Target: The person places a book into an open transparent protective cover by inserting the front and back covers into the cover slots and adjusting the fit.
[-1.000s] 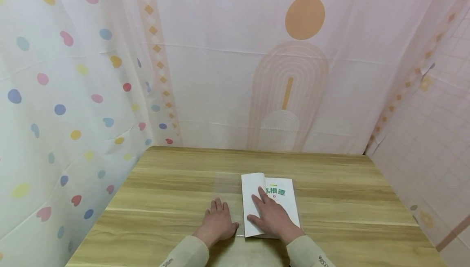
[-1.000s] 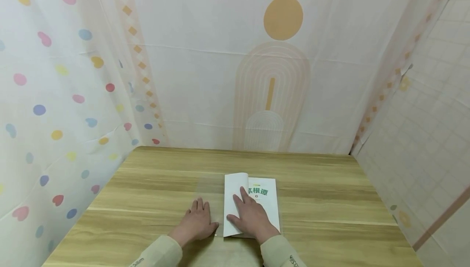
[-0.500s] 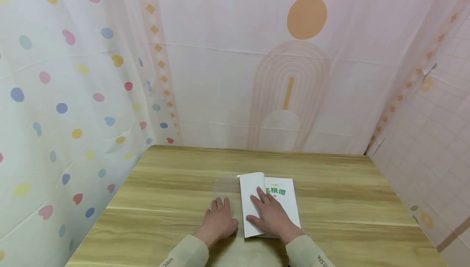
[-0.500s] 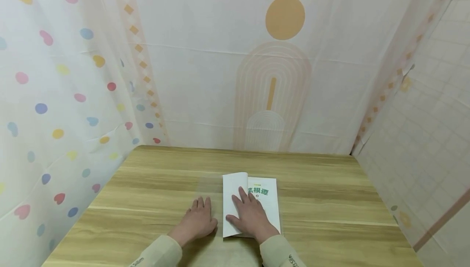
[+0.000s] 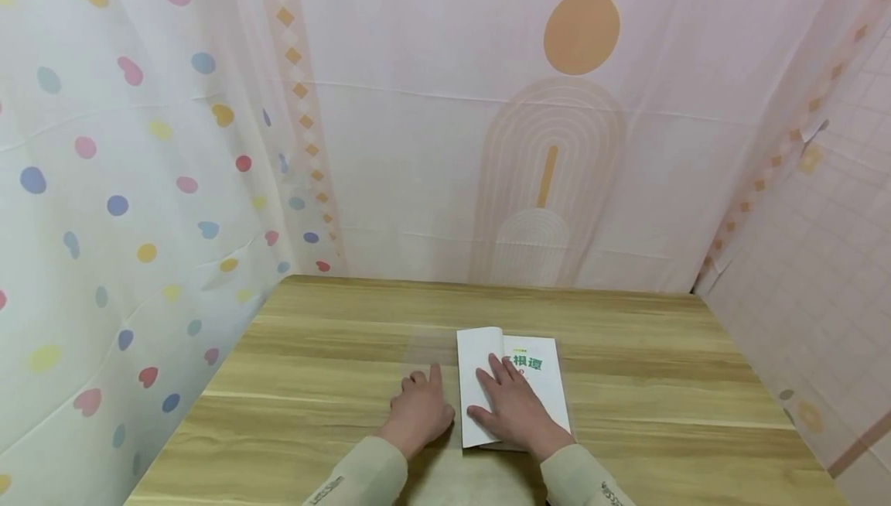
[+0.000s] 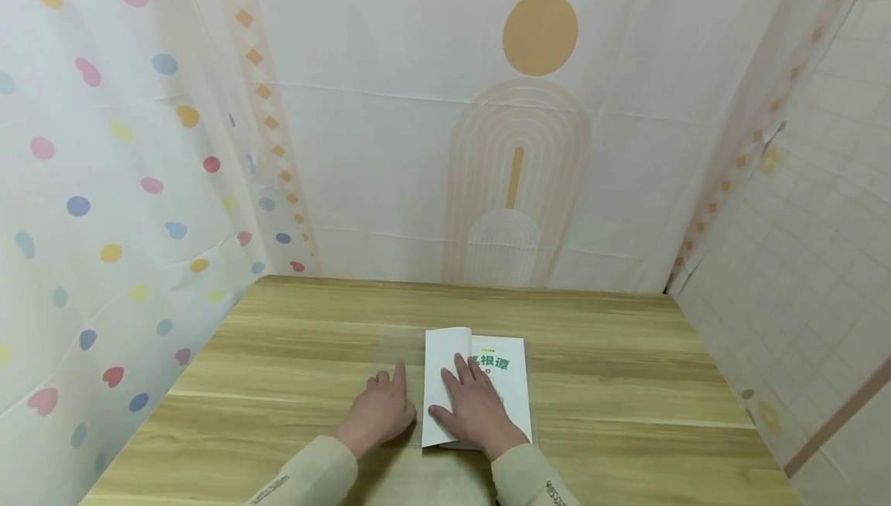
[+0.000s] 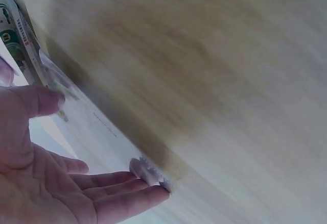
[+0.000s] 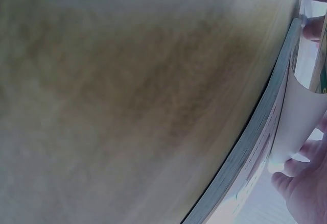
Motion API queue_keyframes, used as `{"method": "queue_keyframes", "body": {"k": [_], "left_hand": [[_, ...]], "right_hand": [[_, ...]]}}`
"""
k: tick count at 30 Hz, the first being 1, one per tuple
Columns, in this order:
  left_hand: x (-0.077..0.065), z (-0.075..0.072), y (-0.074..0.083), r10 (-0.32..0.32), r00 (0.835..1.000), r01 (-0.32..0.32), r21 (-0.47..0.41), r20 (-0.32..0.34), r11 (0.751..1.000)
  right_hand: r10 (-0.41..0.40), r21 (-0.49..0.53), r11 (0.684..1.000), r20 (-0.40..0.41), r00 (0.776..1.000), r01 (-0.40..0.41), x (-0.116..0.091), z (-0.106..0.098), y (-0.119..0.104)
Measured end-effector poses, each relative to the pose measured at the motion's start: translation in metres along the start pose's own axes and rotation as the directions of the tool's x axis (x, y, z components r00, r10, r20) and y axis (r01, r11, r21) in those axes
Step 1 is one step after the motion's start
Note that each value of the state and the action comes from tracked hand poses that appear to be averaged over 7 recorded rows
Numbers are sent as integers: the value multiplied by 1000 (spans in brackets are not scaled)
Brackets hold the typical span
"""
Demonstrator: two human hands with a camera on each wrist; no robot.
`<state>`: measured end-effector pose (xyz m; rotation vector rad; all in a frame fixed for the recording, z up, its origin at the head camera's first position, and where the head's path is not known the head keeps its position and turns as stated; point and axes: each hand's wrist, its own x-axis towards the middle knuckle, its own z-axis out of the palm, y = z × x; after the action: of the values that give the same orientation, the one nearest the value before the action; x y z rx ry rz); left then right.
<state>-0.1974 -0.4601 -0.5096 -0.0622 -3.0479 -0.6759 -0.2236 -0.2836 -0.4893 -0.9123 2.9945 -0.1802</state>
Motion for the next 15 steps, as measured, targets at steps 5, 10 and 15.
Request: {"method": "queue_keyframes", "body": {"k": [5,10,15], "left_hand": [[3,-1,2,-42,998,42,2,42,999],[5,1,1,-46,997,45,16,55,999],[5,3,0,-45,998,45,16,50,999]], "right_hand": [[-5,-25,1000,-5,1000,5,1,0,0],[9,-44,999,-5,1000,-9,2,1,-1],[16,-80,997,-1,1000,-16,5,2,-3]]}}
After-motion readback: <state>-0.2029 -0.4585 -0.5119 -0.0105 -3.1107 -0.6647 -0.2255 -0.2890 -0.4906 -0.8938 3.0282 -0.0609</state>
